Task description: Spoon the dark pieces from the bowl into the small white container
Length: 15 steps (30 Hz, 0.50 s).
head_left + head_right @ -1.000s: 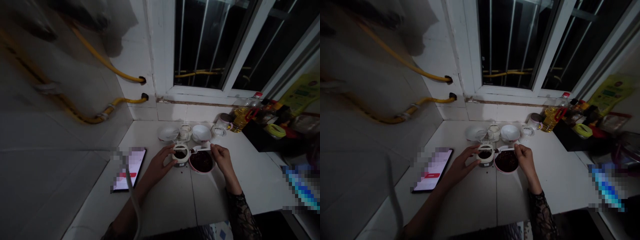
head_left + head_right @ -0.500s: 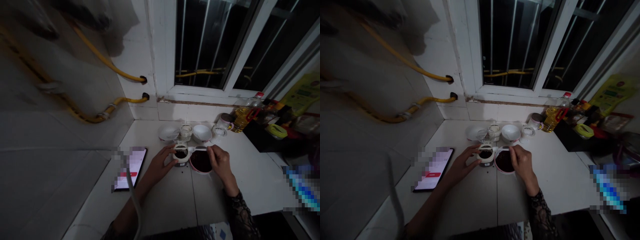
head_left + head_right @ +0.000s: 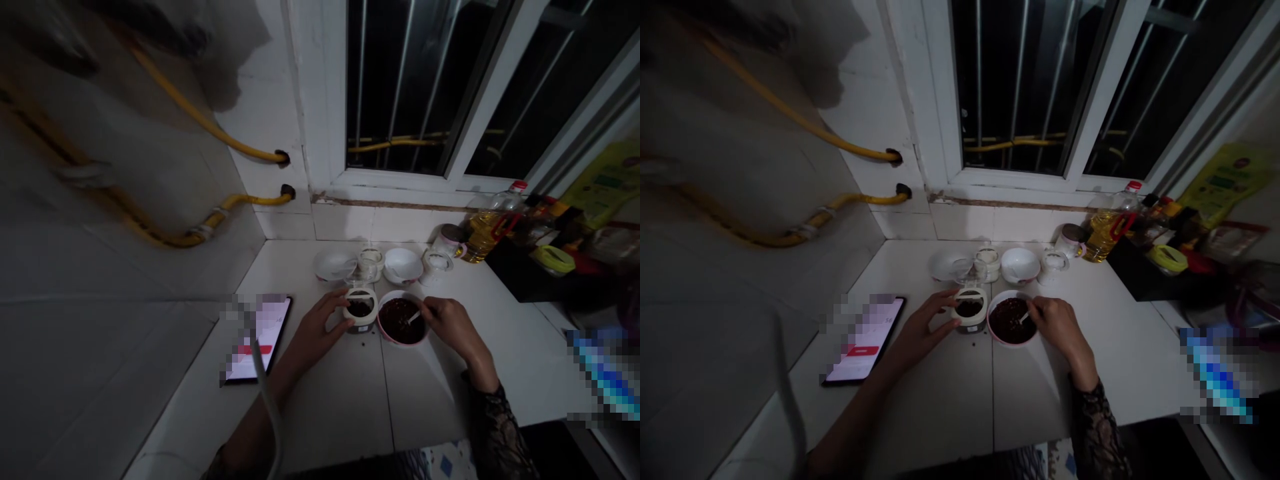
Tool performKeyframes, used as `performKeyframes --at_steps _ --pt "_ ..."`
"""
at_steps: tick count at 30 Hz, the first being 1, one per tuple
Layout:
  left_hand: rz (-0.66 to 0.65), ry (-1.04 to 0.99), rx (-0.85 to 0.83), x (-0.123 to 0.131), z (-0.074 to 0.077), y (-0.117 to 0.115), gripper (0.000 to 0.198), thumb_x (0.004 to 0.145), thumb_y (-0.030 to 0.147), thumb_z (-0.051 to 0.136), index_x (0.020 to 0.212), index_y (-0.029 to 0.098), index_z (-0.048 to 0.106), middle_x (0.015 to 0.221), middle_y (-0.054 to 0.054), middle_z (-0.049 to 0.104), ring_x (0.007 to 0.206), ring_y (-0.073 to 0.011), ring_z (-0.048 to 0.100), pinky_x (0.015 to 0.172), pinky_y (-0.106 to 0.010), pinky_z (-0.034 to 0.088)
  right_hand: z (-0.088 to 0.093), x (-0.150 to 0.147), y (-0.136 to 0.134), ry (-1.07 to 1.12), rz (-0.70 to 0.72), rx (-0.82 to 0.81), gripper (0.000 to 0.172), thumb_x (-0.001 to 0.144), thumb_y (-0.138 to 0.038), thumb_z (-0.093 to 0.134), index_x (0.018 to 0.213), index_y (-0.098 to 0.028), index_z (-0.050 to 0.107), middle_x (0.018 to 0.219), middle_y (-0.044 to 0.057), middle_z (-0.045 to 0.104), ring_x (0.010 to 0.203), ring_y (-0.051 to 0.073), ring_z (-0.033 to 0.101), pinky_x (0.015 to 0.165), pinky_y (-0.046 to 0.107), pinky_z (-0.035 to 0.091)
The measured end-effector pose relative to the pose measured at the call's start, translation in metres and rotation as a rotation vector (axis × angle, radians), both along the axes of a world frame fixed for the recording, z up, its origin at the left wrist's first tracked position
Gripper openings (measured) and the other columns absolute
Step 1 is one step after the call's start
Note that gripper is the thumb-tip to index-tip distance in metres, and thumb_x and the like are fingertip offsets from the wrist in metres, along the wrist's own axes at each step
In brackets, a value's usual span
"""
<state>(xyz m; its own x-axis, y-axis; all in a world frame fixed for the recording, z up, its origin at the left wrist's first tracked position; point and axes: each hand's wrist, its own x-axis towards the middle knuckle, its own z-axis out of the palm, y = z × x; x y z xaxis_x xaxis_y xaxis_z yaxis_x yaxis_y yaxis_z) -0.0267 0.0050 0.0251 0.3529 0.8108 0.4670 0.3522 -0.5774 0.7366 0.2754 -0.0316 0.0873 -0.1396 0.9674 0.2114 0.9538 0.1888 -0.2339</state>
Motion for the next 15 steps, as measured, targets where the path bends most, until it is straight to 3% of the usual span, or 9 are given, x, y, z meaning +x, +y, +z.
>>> performKeyframes --at_steps 4,9,15 --pt "0.001 0.003 0.002 0.000 0.000 0.000 0.019 0.092 0.035 0.062 0.108 0.023 0.061 0.137 -0.012 0.062 0.125 -0.0257 0.062 0.102 -0.045 0.052 -0.006 -0.004 0.003 0.121 -0.009 -0.009 0.049 0.099 -0.049 0.035 0.063 -0.022 0.056 0.054 0.003 0.060 0.049 0.015 0.050 0.055 0.027 0.031" --pt "0.010 0.005 -0.002 0.000 -0.001 0.000 0.020 0.092 0.035 0.063 0.107 0.023 0.061 0.137 -0.012 0.062 0.124 -0.0258 0.062 0.102 -0.045 0.053 -0.006 0.006 0.001 0.272 -0.056 0.078 0.054 0.096 -0.059 0.038 0.056 -0.023 0.042 0.048 -0.001 0.045 0.047 0.012 0.037 0.050 0.026 0.028" --pt "0.006 0.025 0.001 -0.001 -0.001 0.000 0.022 0.092 0.035 0.063 0.110 0.024 0.062 0.138 -0.012 0.062 0.124 -0.0261 0.062 0.100 -0.044 0.055 -0.012 0.010 0.003 0.510 -0.064 0.045 0.055 0.091 -0.064 0.043 0.056 -0.023 0.033 0.052 -0.005 0.029 0.050 0.010 0.029 0.048 0.024 0.027"
